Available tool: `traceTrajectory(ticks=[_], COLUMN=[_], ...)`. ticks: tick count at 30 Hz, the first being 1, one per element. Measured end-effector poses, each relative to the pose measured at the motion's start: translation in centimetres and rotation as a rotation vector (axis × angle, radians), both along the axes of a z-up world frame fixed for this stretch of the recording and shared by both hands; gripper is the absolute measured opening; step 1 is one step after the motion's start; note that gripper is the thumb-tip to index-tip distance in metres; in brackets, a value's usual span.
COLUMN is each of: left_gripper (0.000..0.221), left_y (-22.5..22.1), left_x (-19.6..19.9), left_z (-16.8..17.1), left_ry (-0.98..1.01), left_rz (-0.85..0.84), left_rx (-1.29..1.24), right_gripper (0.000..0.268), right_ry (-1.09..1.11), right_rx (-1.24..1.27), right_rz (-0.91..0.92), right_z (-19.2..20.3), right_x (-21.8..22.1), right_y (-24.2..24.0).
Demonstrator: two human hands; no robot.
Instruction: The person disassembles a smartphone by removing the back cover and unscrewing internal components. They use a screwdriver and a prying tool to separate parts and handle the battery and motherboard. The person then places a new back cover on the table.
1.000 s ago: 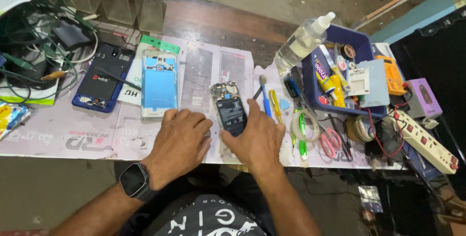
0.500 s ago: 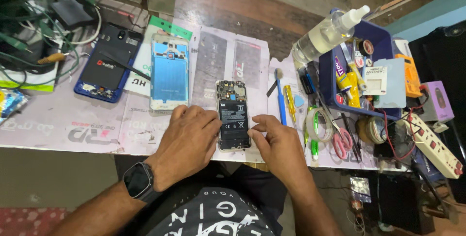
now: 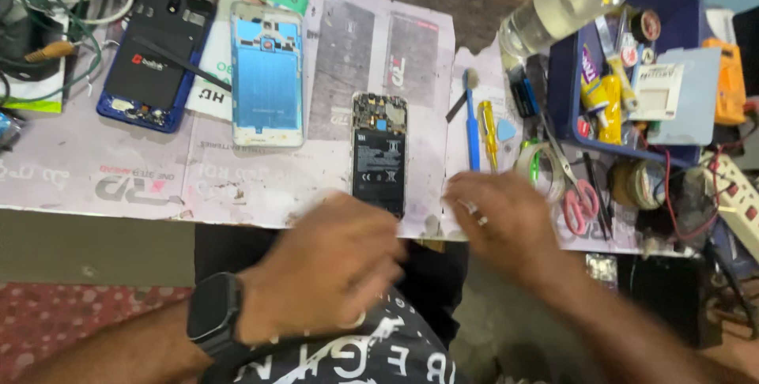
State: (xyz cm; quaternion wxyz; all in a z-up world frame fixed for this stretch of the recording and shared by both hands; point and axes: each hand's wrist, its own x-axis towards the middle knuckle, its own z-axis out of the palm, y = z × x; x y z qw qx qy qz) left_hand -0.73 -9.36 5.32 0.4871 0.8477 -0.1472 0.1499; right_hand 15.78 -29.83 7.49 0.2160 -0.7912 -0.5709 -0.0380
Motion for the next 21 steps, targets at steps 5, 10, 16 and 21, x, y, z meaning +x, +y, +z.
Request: traceTrajectory(ticks=[5,10,16,21], left_gripper=[0.017,0.02,0.025,0.03], left_y=[-5.3,-3.3,-0.2,5.5], left_x=[3.1,3.6,2.0,-2.2], left_z=[4.0,3.2,-1.0,-5.6], left_ry=[0.219,0.309,0.464,0.625], left_rz=[-0.543,-0.635,-0.723,-0.881], left_rx=[-0.286,-0.282,-0.203,-0.062], right_gripper=[0.023,0.032,0.013,0.015], right_ry=[-0.177,-0.308,-0.025,0.865], right_rx=[-0.211,-0.239,-0.143,-0.472], right_rz=[0.268,0.531,0.352,0.548], right_z=[6.0,6.1,3.7,6.4], right_x=[2.4,2.2,2.8,4.5], right_y=[1.4,4.4,3.1,-3.0])
